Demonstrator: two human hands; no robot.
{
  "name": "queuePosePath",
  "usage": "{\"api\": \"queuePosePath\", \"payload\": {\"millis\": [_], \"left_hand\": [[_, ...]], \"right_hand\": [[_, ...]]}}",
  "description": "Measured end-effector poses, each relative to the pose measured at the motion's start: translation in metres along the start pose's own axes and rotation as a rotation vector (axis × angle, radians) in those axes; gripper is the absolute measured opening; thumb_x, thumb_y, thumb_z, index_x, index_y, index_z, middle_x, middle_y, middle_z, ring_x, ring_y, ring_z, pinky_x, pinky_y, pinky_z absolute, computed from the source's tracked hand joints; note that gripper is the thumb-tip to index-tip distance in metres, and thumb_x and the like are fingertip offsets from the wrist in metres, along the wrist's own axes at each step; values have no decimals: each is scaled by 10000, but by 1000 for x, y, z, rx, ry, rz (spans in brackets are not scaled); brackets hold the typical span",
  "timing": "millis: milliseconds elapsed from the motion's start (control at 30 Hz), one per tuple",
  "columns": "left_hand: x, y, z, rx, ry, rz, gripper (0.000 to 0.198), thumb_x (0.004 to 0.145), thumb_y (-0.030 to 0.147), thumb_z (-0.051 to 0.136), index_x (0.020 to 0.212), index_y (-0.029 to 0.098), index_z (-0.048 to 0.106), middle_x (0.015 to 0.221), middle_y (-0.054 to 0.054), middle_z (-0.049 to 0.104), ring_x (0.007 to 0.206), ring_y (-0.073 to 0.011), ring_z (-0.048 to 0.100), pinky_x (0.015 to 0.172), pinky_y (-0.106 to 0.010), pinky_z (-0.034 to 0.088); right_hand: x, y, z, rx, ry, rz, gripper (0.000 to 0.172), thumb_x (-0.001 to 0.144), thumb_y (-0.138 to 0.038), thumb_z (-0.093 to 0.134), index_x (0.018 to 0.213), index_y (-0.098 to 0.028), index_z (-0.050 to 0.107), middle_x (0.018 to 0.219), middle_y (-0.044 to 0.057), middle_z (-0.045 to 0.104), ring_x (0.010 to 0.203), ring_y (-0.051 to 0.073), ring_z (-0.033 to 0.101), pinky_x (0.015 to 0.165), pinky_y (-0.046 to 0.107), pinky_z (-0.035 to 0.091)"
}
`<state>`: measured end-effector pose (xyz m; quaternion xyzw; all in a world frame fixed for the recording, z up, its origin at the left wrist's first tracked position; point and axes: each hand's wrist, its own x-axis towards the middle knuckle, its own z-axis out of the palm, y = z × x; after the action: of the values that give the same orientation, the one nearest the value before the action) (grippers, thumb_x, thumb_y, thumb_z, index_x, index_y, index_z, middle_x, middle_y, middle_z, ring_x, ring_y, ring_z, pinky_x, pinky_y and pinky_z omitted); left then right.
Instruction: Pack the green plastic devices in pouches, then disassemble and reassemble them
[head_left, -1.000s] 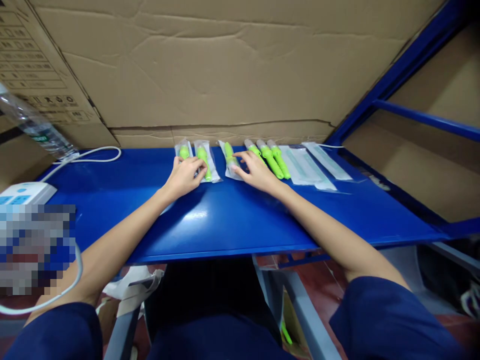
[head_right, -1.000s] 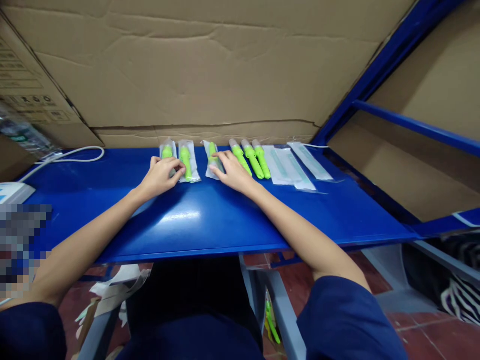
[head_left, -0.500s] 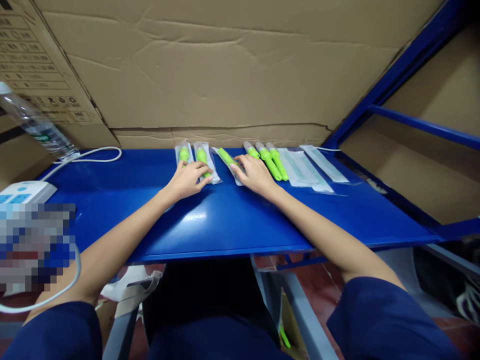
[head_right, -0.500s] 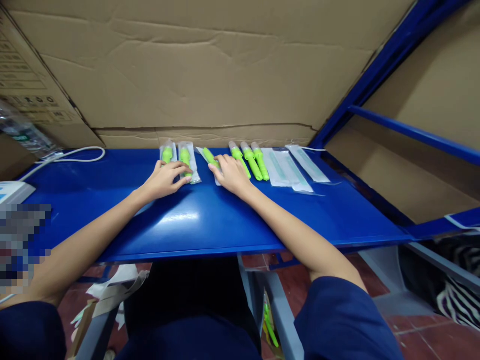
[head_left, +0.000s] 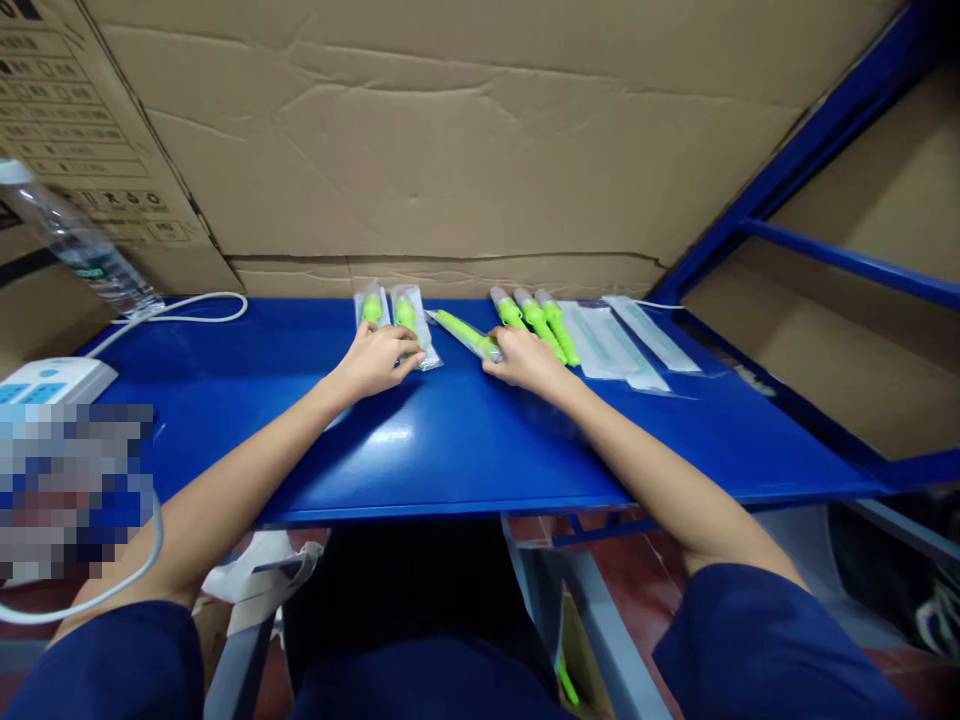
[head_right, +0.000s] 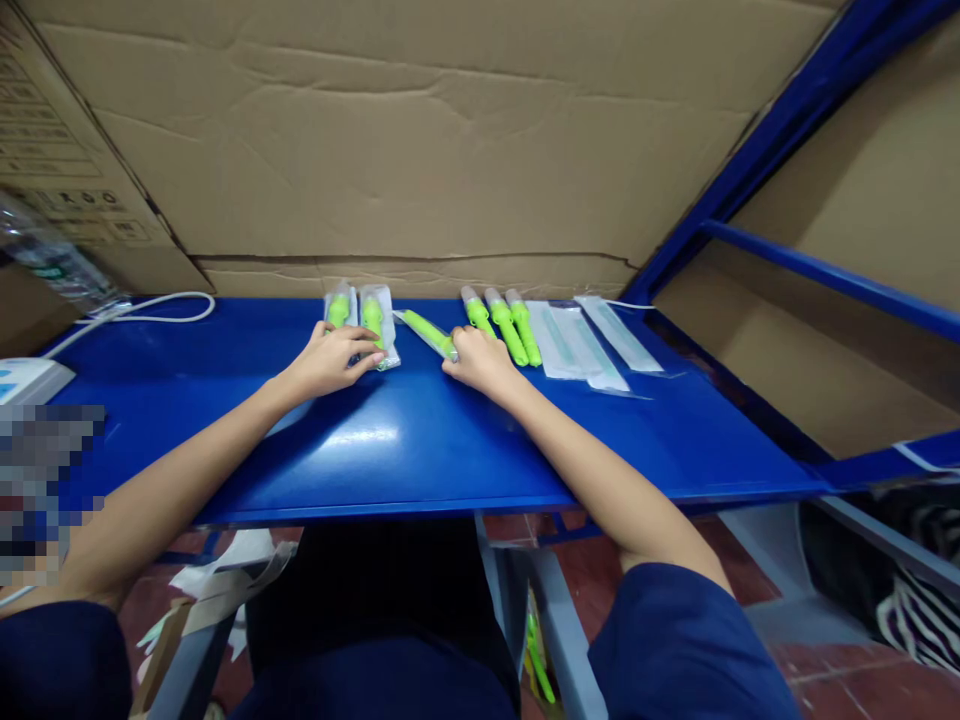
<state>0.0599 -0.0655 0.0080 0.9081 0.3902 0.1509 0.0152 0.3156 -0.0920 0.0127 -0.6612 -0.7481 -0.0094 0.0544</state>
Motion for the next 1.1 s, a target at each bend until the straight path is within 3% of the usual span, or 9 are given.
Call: {"api": "queuePosePath", "payload": {"millis": [100, 233, 400, 533, 667, 800, 967, 1100], "left_hand": [[0, 1, -2, 12, 0, -14, 347, 1031, 368, 450, 1013, 206, 756, 1259, -83, 724, 1185, -268, 633, 1016, -487, 331], [0, 1, -3, 12, -14, -20, 346, 1030, 360, 451, 1015, 199, 757, 1277, -82, 714, 1192, -276, 629, 1019, -495, 332], [0, -1, -1, 8, 1, -10, 339, 1029, 358, 454, 1021, 204, 756, 1260, -78, 721, 1175, -272, 635, 1018, -488, 330], [0, -3, 0, 4, 10, 10, 332, 1027, 360, 457, 1023, 212, 754, 1263, -77, 721, 1175, -268, 633, 1018, -482, 336], [0, -2, -2, 38, -12, -11, 316, 1009, 327, 469, 1073, 200, 751, 1241, -103, 729, 1159, -290, 642, 1010, -497, 358], [0, -1, -5, 66, -42, 1, 389, 957, 213, 497, 1307, 217, 669, 1329, -108, 694, 1243, -302, 613, 1040, -509, 347], [0, 0, -2, 70, -50, 55, 394, 1019, 231, 408, 1282, 278, 697, 1343, -89, 685, 1251, -273, 610, 1044, -496, 346], [-1, -1, 0, 89, -54, 76, 371, 1015, 245, 419, 1216, 248, 731, 1350, -104, 675, 1256, -284, 602, 1041, -495, 354]], "right_hand": [[3, 8, -5, 93, 32, 1, 401, 853, -284, 653, 1203, -95, 705, 1151, 187, 735, 1079, 370, 696, 886, 441, 546], [13, 32, -11, 297, 173, -35, 466, 830, -338, 687, 1228, -96, 710, 1127, 160, 755, 1007, 341, 721, 914, 467, 560], [24, 56, -10, 515, 332, -229, 563, 844, -323, 659, 1365, -115, 615, 1328, 156, 683, 1159, 318, 677, 982, 466, 561], [29, 55, 2, 496, 411, -373, 512, 865, -235, 625, 1373, -175, 592, 1372, 132, 662, 1251, 324, 637, 1076, 507, 511], [33, 45, 19, 445, 357, -554, 488, 952, -171, 505, 1435, -235, 534, 1495, 86, 582, 1399, 277, 547, 1191, 526, 418], [43, 43, 36, 381, 287, -717, 456, 997, -130, 396, 1418, -203, 555, 1518, 91, 560, 1461, 240, 481, 1256, 555, 320], [50, 47, 46, 287, 298, -678, 487, 928, -24, 365, 1314, -135, 641, 1531, 154, 533, 1478, 257, 456, 1213, 537, 391], [43, 48, 38, 223, 371, -536, 590, 795, 48, 395, 1287, -139, 660, 1606, 148, 437, 1487, 283, 439, 1203, 538, 389]]}}
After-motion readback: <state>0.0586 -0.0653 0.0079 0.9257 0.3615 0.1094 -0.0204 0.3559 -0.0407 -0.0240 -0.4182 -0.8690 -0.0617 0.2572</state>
